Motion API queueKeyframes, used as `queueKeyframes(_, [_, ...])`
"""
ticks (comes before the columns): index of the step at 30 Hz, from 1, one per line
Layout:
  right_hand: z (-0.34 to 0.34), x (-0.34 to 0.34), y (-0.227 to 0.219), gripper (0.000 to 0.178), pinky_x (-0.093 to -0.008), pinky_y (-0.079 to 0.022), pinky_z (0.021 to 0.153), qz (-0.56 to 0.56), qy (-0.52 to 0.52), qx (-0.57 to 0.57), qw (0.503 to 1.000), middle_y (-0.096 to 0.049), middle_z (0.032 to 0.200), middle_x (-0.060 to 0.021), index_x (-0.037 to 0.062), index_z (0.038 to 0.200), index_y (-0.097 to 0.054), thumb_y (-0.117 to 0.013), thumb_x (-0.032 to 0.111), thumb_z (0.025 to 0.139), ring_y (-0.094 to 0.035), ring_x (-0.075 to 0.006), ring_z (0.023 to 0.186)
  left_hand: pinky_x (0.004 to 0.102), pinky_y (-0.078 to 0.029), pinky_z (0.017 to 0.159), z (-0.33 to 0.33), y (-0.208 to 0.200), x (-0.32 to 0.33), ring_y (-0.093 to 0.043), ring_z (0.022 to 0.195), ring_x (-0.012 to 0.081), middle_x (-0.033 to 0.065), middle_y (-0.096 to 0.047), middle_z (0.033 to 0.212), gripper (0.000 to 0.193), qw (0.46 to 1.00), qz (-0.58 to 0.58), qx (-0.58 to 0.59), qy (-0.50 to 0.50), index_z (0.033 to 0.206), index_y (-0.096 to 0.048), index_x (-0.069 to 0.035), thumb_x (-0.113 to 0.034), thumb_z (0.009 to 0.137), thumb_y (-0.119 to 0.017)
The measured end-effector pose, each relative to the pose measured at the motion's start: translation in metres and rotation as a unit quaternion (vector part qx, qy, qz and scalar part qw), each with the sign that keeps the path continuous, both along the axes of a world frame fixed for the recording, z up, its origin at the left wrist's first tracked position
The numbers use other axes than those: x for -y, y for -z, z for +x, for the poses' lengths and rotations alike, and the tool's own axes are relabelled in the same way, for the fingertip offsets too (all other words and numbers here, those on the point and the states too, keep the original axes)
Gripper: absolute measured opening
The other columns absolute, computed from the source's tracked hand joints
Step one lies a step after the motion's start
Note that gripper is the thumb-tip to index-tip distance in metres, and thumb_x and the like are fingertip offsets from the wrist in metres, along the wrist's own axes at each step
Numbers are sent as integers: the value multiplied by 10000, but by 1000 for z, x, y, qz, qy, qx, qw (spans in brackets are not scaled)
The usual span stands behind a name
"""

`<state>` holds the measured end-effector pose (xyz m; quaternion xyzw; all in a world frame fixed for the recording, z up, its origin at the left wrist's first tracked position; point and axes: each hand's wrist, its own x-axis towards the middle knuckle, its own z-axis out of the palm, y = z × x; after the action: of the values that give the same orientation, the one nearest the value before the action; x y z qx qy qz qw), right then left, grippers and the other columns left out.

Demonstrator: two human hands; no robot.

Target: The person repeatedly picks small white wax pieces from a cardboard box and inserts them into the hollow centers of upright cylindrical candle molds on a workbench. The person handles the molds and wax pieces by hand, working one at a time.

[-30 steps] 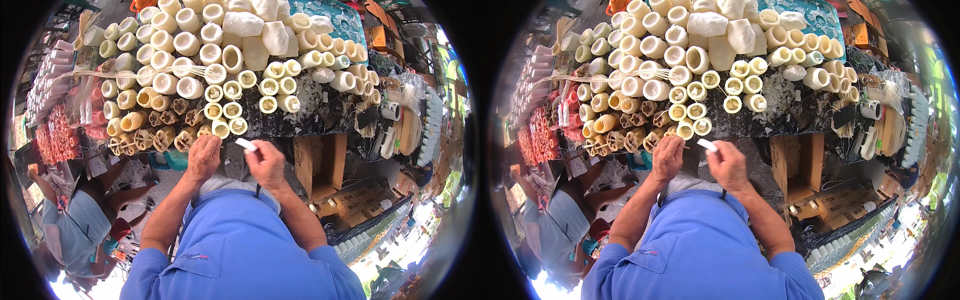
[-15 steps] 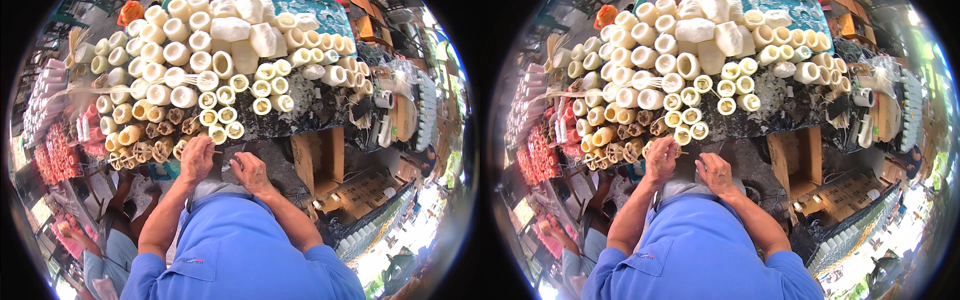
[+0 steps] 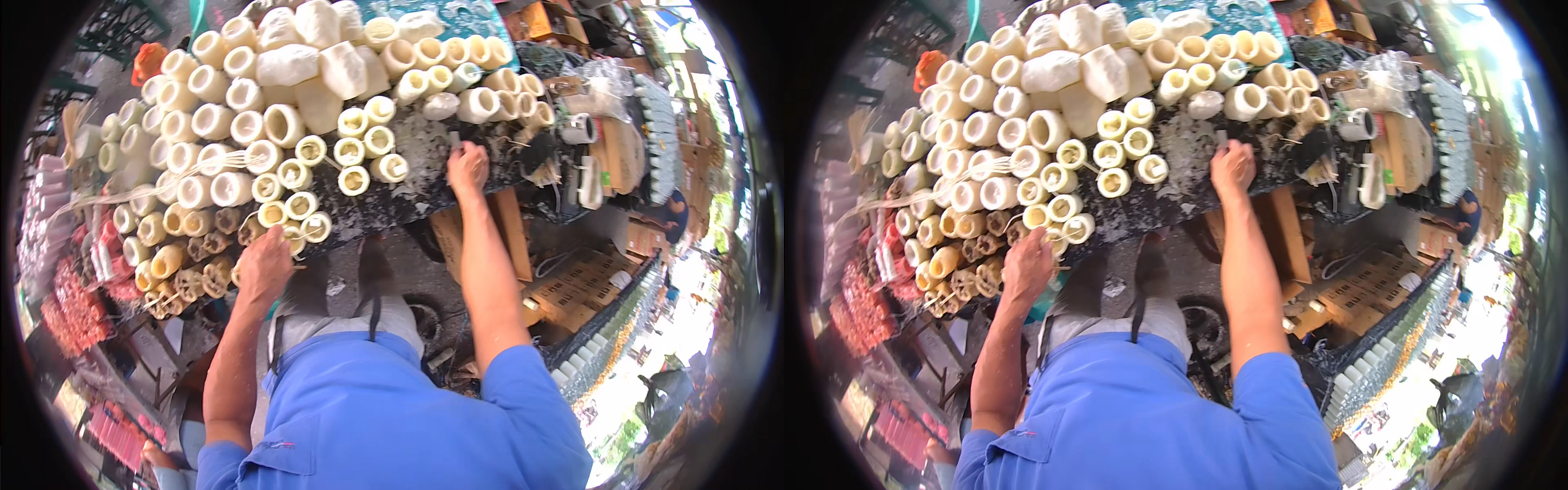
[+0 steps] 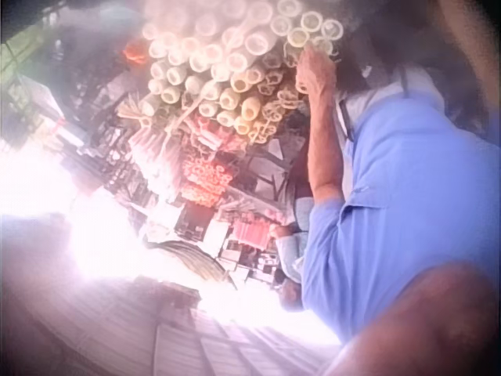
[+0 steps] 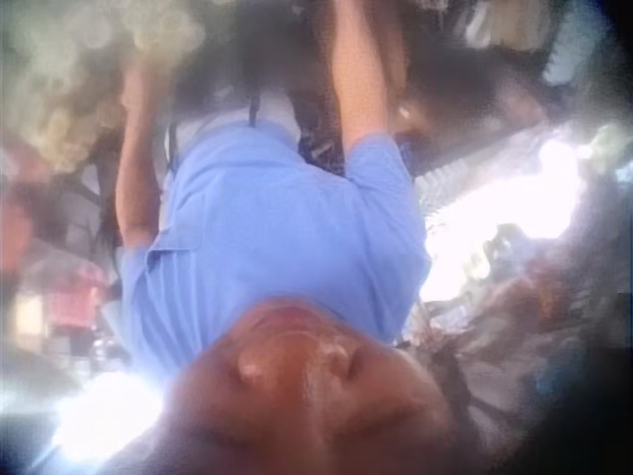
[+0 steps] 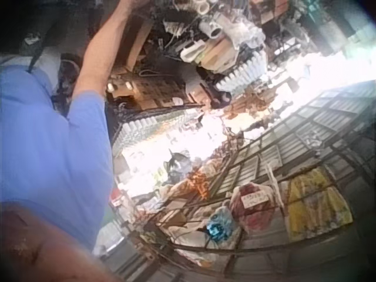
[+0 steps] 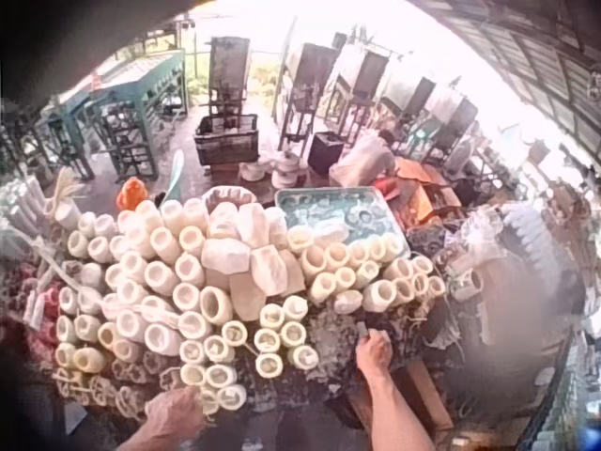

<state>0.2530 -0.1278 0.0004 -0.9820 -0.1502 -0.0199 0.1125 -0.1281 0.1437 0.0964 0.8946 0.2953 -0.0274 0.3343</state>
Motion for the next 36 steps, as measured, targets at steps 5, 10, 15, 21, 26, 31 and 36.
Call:
queueKeyframes(5, [25,-12,22,280,-557,-576,1007,-67,13,-53,996,-716,1213,-263,-18,1125,-771,-689,186,952,-693,-487,1173,540,-590,817,1,0,3,-755,916,492,297,-761,956,224,996,-53,5,-74,1168,-733,8,-112,997,-652])
queueKeyframes(10, [0,-10,2,272,-555,-566,957,49,-21,-2,999,-738,1174,-246,21,1249,-728,-679,146,1013,-710,-456,1112,507,-592,813,0,-9,9,-760,894,443,264,-764,963,245,994,-56,-13,-94,1200,-721,9,-146,1011,-692])
queueKeyframes(15, [-105,9,-75,225,-467,-585,854,199,-74,-104,972,-768,1110,-210,-16,1206,-699,-712,80,1003,-741,-392,937,485,-598,811,-20,-36,28,-734,952,396,167,-735,1019,280,997,42,53,43,1201,-720,-19,-104,942,-783])
queueKeyframes(21, [-225,-20,-126,235,-373,-589,764,256,-136,-243,926,-762,1037,-122,10,1203,-715,-775,31,976,-716,-212,835,459,-613,802,-14,-16,16,-736,952,366,147,-731,965,134,992,39,114,33,1094,-756,-38,-78,966,-756])
queueKeyframes(26, [-260,-82,-123,265,-431,-617,823,322,-295,-170,884,-739,1087,-171,10,1180,-722,-792,-12,925,-734,-371,922,449,-604,828,-15,-16,-6,-772,923,397,219,-789,1031,172,991,-47,115,-57,1134,-783,22,-102,1034,-719])
queueKeyframes(31, [-273,-124,-115,287,-437,-588,846,229,-397,-123,880,-698,1061,-120,18,1160,-749,-721,-3,875,-703,-330,978,422,-603,788,-14,-18,-10,-783,882,386,232,-788,999,180,988,-61,130,-64,1143,-788,31,-99,1036,-724])
queueKeyframes(36, [-282,-137,-98,320,-431,-585,826,190,-421,-94,882,-665,1065,-109,25,1177,-758,-692,19,864,-686,-321,991,404,-604,760,-16,-15,-8,-792,845,361,225,-794,971,194,983,-88,141,-77,1147,-797,17,-130,1038,-733])
